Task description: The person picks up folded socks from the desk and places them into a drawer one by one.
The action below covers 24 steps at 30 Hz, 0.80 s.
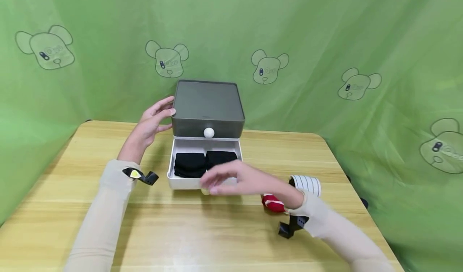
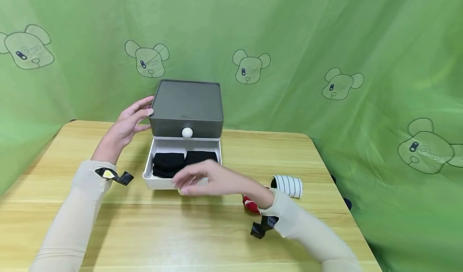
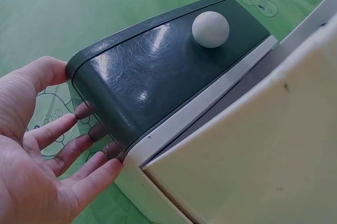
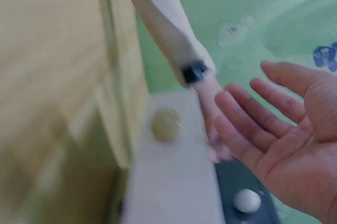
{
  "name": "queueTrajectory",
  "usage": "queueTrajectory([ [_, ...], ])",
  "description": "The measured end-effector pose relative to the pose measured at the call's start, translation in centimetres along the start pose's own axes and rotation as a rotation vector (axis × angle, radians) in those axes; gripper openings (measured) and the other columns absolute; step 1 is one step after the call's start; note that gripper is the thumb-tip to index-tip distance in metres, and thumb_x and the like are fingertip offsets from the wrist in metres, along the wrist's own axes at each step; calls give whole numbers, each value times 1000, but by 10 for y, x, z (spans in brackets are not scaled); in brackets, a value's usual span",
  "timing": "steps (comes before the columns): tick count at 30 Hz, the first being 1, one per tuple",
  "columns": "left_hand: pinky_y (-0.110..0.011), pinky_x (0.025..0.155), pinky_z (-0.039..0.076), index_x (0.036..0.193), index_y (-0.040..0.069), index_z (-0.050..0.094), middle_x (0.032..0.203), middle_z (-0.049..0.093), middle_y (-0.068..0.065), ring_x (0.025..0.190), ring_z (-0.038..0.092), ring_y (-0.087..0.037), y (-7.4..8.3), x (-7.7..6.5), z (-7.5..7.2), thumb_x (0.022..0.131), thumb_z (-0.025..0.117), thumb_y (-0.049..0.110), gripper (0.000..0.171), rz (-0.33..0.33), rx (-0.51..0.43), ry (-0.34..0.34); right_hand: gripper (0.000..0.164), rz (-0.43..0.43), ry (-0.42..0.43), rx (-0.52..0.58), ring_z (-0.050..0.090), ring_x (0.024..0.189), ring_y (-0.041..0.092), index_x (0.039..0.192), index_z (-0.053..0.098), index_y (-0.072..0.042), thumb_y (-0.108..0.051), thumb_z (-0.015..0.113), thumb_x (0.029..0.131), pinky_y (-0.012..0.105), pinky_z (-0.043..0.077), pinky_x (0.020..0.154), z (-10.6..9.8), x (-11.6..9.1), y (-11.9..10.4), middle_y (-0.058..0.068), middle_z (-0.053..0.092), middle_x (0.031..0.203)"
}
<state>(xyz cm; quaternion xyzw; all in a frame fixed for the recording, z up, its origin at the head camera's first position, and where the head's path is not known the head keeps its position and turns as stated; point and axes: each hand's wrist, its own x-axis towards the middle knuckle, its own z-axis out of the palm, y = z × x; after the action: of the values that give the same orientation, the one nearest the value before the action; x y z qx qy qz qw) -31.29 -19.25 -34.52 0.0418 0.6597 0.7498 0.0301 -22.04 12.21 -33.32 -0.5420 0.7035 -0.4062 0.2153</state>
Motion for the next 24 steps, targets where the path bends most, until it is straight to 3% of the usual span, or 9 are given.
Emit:
queueTrajectory([
  [4, -54, 121, 38, 158, 24, 38, 162, 35, -9, 119, 53, -9, 0, 1, 1, 101, 62, 22, 63, 3, 5, 9, 32, 82, -134, 131, 71, 109, 25, 129, 63, 5, -10, 62, 101, 32, 60, 97, 24, -8, 11, 22, 72, 119],
  [8, -54, 121, 38, 158, 24, 39, 160, 37, -8, 118, 54, -8, 0, 1, 1, 100, 63, 22, 62, 2, 0, 17, 32, 215, -174, 163, 72, 108, 23, 128, 65, 4, -14, 62, 102, 26, 59, 96, 42, -16, 30, 21, 73, 117],
  [11, -54, 121, 38, 158, 23, 38, 157, 40, -6, 117, 55, -7, 0, 1, 0, 100, 63, 21, 63, -1, -7, 11, 32, 292, -160, 151, 71, 102, 22, 128, 65, 3, -16, 60, 103, 24, 60, 90, 49, -19, 40, 20, 74, 113],
  [18, -51, 120, 40, 158, 24, 38, 151, 43, -2, 117, 54, -7, 1, 0, 0, 100, 63, 22, 63, -3, -2, 15, 39, 400, -70, 278, 70, 101, 37, 137, 55, 8, -15, 55, 106, 50, 61, 91, 55, -19, 53, 28, 72, 112],
  [24, -49, 118, 41, 158, 24, 38, 149, 45, -1, 116, 55, -6, 0, -1, 1, 100, 63, 21, 63, -4, -7, 14, 43, 432, 27, 395, 70, 104, 43, 139, 52, 9, -19, 53, 107, 53, 60, 93, 58, -18, 59, 31, 70, 114],
])
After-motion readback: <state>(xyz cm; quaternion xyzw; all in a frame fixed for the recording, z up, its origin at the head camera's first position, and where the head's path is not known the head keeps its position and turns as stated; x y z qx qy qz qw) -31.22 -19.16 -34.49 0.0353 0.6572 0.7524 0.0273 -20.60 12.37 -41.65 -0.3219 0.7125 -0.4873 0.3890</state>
